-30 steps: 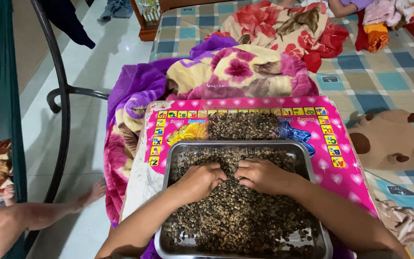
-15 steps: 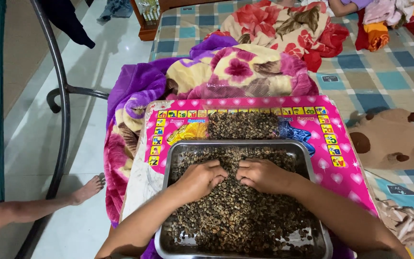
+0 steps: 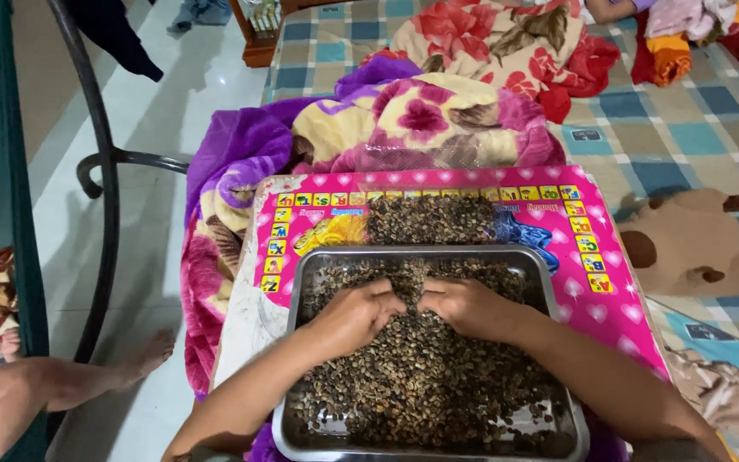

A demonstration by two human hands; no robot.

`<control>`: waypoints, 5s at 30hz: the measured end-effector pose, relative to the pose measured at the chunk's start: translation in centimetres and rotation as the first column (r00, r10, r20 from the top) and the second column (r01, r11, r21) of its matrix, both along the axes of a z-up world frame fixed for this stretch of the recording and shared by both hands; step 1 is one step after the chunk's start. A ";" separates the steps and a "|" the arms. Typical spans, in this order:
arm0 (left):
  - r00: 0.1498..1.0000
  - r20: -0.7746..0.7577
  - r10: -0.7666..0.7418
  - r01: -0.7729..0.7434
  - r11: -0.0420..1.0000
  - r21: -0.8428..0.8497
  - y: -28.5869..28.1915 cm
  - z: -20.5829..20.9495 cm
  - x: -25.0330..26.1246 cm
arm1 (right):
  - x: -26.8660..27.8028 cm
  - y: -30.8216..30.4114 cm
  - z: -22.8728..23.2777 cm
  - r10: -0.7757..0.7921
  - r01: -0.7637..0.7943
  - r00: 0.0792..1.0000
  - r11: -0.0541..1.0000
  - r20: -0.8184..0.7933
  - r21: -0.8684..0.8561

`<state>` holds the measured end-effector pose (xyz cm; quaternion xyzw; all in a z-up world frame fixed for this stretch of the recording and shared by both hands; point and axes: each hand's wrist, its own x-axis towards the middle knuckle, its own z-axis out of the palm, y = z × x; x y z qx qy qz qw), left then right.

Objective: Sorting coffee beans by hand in a metal tray to remove defects or foreign objects.

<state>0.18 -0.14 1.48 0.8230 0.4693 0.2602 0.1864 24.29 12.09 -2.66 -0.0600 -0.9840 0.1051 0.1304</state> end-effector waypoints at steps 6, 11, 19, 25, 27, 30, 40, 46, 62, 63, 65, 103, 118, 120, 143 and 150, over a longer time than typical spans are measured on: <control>0.995 0.029 0.097 -0.100 0.990 0.098 4.0 2.6 0.2 | 0.0 0.7 -3.0 -0.004 0.005 0.999 1.000 -0.049 0.031; 0.972 -0.069 0.223 -0.210 0.965 0.160 8.0 6.6 0.0 | -0.2 -0.5 -0.8 -0.010 0.018 0.996 0.997 -0.090 0.081; 0.930 -0.304 0.209 -0.210 0.977 0.030 2.4 4.1 0.4 | -0.5 2.7 -2.2 -0.129 0.136 0.932 0.991 -0.337 -0.004; 0.936 -0.351 -0.022 -0.105 0.936 -0.337 -0.1 1.9 1.0 | -0.9 7.6 2.5 -0.242 0.249 0.875 0.968 -0.419 -0.038; 0.907 -0.414 0.078 -0.090 0.996 -0.010 0.5 -2.9 0.8 | -1.2 8.0 2.3 -0.328 0.380 0.864 0.922 -0.382 0.068; 0.965 -0.243 0.100 -0.059 0.984 0.169 -0.3 -1.4 0.0 | -1.6 2.1 5.3 -0.308 0.298 0.915 0.951 -0.259 -0.081; 0.999 0.001 0.042 -0.042 0.987 0.155 1.1 -3.9 -0.1 | -0.3 -3.2 0.4 -0.141 0.149 0.984 0.987 0.113 -0.061; 0.999 0.028 0.032 -0.034 0.996 0.079 0.8 -3.1 -0.1 | -0.1 -2.7 0.5 -0.156 0.178 0.974 0.975 0.163 -0.134; 0.995 -0.066 0.070 -0.066 0.996 0.059 0.7 -3.5 -0.5 | -0.1 -1.9 1.8 -0.081 0.084 0.996 0.992 0.032 -0.099; 0.990 -0.088 0.109 -0.104 0.993 0.059 0.7 -3.6 -0.6 | -0.1 -1.8 1.9 -0.076 0.076 0.997 0.991 0.003 -0.109; 0.993 -0.098 0.073 -0.070 0.997 0.035 1.2 -4.3 -1.0 | 0.0 -0.5 1.1 -0.130 0.123 0.988 0.989 -0.085 -0.085; 0.965 -0.208 0.158 -0.134 0.984 0.121 4.8 -4.8 -1.7 | 0.0 1.6 2.4 -0.162 0.163 0.986 0.986 0.041 -0.018; 0.976 0.185 0.115 -0.138 0.984 0.113 4.9 -3.6 -2.4 | 0.5 2.0 1.3 -0.098 0.127 0.983 0.974 0.155 -0.190; 0.957 0.252 0.144 -0.172 0.981 0.094 4.7 -2.7 -2.3 | 0.6 2.7 -0.6 -0.130 0.124 0.990 0.986 -0.047 -0.113; 0.959 -0.244 0.148 -0.102 0.976 0.192 6.2 4.5 1.1 | 0.6 3.9 -1.8 -0.255 0.211 0.903 0.964 -0.346 -0.161; 0.961 -0.276 -0.013 -0.047 0.977 -0.209 0.0 6.1 2.1 | 0.2 5.5 1.6 -0.503 0.464 0.797 0.864 -0.334 -0.193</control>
